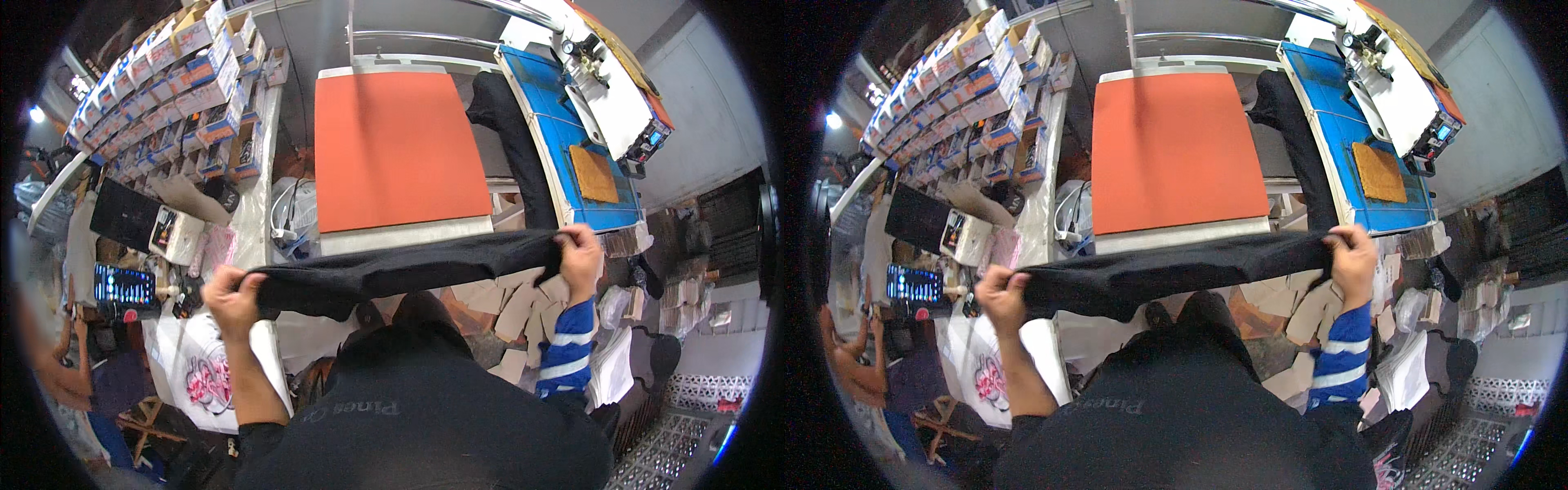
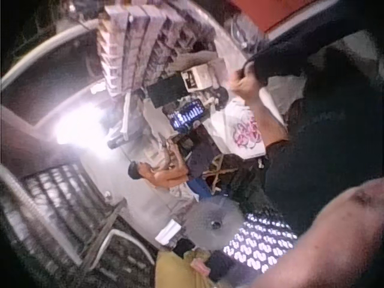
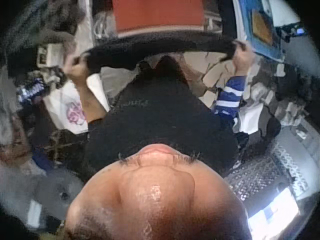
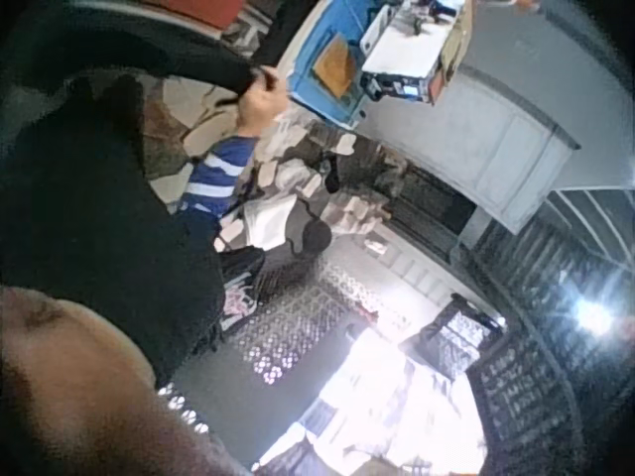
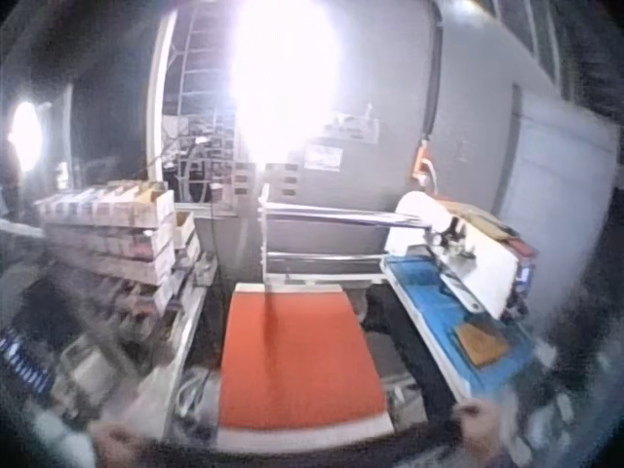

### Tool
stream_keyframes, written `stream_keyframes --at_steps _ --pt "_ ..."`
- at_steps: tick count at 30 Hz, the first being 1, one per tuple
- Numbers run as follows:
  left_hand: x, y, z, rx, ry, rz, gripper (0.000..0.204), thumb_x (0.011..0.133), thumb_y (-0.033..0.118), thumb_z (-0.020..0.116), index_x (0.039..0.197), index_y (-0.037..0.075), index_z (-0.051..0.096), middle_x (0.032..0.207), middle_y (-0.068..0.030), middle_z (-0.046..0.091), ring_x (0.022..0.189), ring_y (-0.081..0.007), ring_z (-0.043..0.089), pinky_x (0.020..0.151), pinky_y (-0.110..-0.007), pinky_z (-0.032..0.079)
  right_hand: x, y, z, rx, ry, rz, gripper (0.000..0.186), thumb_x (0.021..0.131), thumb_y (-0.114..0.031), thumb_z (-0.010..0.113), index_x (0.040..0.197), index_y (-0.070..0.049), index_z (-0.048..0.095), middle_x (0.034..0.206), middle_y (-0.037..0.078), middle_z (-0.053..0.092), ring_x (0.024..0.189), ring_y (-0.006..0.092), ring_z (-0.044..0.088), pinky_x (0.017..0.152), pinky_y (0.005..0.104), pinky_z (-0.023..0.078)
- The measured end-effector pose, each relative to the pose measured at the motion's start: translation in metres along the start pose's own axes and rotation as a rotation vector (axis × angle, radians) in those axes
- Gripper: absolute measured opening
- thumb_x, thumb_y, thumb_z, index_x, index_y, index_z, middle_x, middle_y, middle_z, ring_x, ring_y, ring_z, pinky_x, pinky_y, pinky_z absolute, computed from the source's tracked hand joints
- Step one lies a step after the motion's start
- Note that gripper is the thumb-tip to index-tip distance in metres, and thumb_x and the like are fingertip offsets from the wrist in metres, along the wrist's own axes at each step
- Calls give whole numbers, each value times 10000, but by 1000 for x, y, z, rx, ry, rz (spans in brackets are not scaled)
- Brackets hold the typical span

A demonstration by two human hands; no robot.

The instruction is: The person places black t-shirts on a heat press, aligns a printed transfer sheet on the chest, closes the press, and then removes the finished shirt. The process is repeated for multiple shirts.

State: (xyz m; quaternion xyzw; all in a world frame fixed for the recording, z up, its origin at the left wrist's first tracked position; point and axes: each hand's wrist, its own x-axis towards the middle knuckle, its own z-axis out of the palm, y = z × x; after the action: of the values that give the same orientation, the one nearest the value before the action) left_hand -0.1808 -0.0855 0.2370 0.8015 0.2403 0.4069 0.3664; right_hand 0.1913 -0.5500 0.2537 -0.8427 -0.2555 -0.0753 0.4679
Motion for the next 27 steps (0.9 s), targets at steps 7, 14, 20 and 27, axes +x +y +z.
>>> stream_keyframes --at_steps 7,14,20,27 --pt "219 -3 26 -40 -78 3 226 977 124 730 1129 -41 757 1055 -101 775 958 -138 684 903 -286 521 228 -44 8 -196 -41 -223 205 1015 -110 625 1143 18 721 951 162 741 862 186 684 795 310 518" --pt "365 -128 197 507 -141 -329 289 832 343 838 959 84 836 947 -128 805 911 -260 776 862 -397 582 400 55 173 -665 -150 133 283 862 -315 659 1035 -171 829 1127 160 768 1075 381 726 979 441 564" --pt "384 -228 297 150 -17 -867 237 890 244 798 913 8 791 777 -134 777 639 -173 766 625 -330 618 428 152 302 386 -67 783 178 957 -15 506 1064 -17 649 833 170 722 599 229 708 464 334 570" --pt "429 -288 327 337 133 -667 269 873 267 795 908 1 807 809 -141 793 742 -228 791 771 -363 614 486 187 361 106 26 538 189 949 -186 664 1002 -14 721 927 159 780 725 256 768 716 388 628"
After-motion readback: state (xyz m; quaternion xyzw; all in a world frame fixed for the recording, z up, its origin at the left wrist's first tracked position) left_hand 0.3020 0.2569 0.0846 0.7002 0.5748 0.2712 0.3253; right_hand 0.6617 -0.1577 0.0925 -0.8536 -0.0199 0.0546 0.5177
